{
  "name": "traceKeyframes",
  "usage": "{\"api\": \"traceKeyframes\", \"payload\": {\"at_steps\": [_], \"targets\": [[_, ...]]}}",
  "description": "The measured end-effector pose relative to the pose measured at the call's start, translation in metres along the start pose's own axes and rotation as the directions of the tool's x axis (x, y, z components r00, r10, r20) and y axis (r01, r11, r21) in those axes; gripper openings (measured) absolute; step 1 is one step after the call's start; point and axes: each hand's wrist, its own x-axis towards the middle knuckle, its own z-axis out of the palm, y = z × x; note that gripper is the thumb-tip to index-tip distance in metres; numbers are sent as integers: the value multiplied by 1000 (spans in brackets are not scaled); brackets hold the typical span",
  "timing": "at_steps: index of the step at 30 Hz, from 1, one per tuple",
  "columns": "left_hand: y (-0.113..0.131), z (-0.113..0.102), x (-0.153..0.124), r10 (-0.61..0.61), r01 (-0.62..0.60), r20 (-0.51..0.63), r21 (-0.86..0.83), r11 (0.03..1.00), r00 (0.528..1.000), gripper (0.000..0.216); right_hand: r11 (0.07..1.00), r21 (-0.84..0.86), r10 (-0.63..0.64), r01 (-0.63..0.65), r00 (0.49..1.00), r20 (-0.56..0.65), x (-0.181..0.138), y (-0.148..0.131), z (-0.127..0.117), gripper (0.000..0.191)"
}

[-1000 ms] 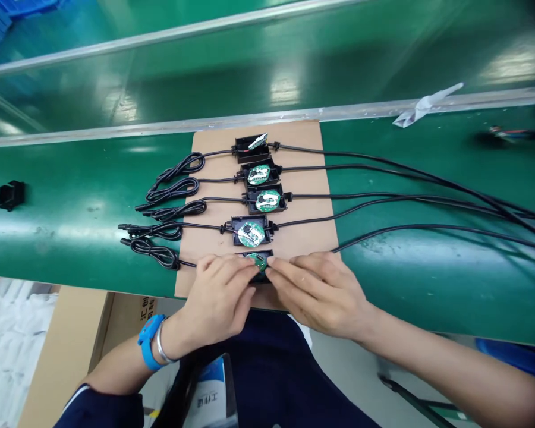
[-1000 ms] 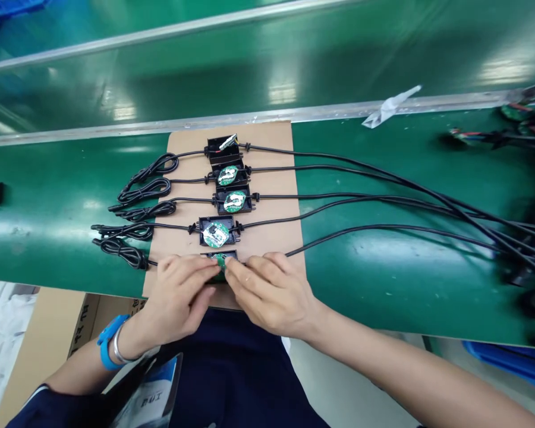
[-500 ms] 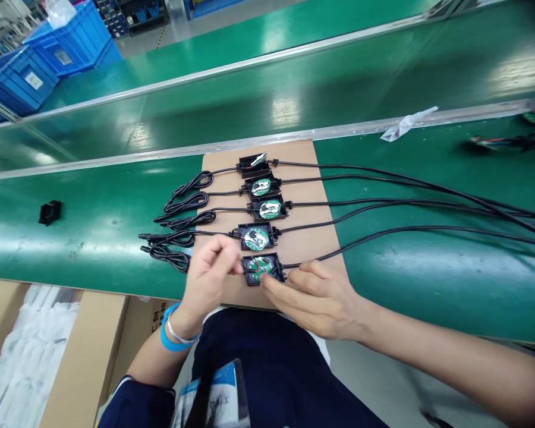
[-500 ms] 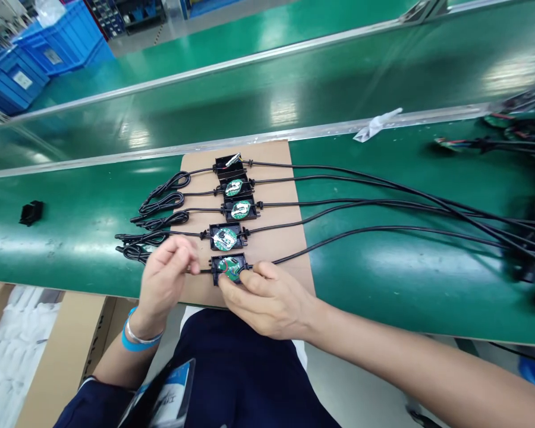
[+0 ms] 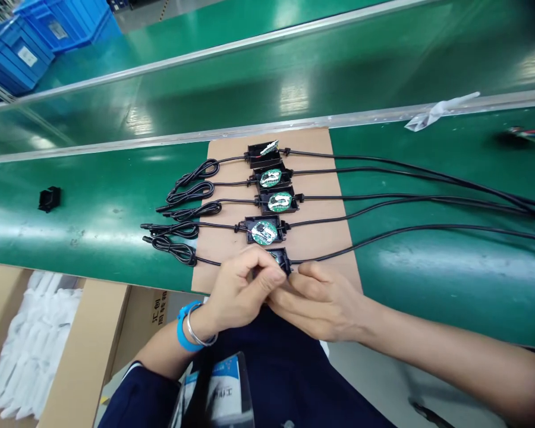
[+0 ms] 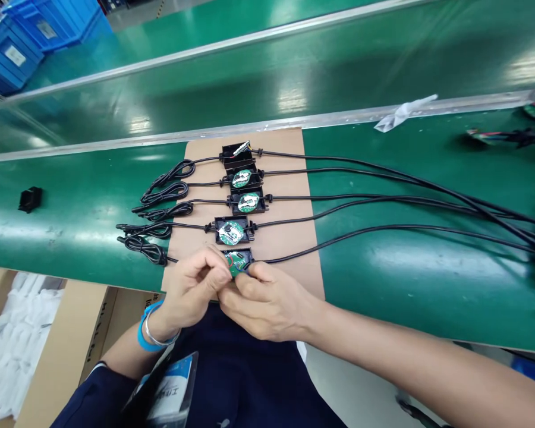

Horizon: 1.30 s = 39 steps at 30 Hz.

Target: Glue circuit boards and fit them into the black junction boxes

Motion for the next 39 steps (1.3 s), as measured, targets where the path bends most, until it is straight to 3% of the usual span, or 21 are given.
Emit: {"api": "traceKeyframes", "payload": {"at_steps": [3, 5, 11, 14, 17, 20, 22, 23, 25, 30, 39], "targets": [[-7, -10, -1, -234, 214, -34, -297, 931, 972, 42, 999, -4, 41, -42, 999, -22, -8, -2, 1, 19], [-10, -17, -5, -320, 273, -50, -408, 871, 946, 47, 997, 14, 79, -79, 996, -36, -13, -3, 4, 19], [-12, -28, -18, -416, 302, -109, -527, 794, 903, 41, 984, 77, 169, -163, 982, -85, -11, -7, 13, 20], [-15, -36, -28, -392, 250, -175, -529, 811, 903, 38, 984, 59, 169, -166, 984, -63, -7, -5, 9, 18], [-17, -46, -41, -285, 182, -274, -348, 920, 919, 50, 980, -1, 198, -198, 978, -61, -10, 4, -1, 20], [-20, -45, -48, -56, 110, -284, 176, 978, 957, 39, 947, -6, 320, -321, 945, -64, -20, 13, -8, 22], [-24, -36, -47, 176, -76, -144, 524, 848, 974, 18, 915, 47, 400, -400, 916, -3, -29, 16, -8, 20], [-26, -29, -45, 275, -187, -45, 630, 754, 960, 13, 904, 71, 420, -422, 907, 38, -34, 16, -7, 18], [-28, -15, -40, 374, -342, 129, 733, 588, 918, 28, 891, 98, 433, -443, 895, 110, -42, 15, -2, 16], [-29, 8, -30, 212, -411, 354, 829, 379, 911, 44, 853, 100, 499, -512, 857, 130, -52, 16, 6, 15], [-24, 19, -28, 71, -437, 432, 872, 220, 899, 53, 847, 121, 495, -517, 852, 173, -51, 21, 8, 11]]}}
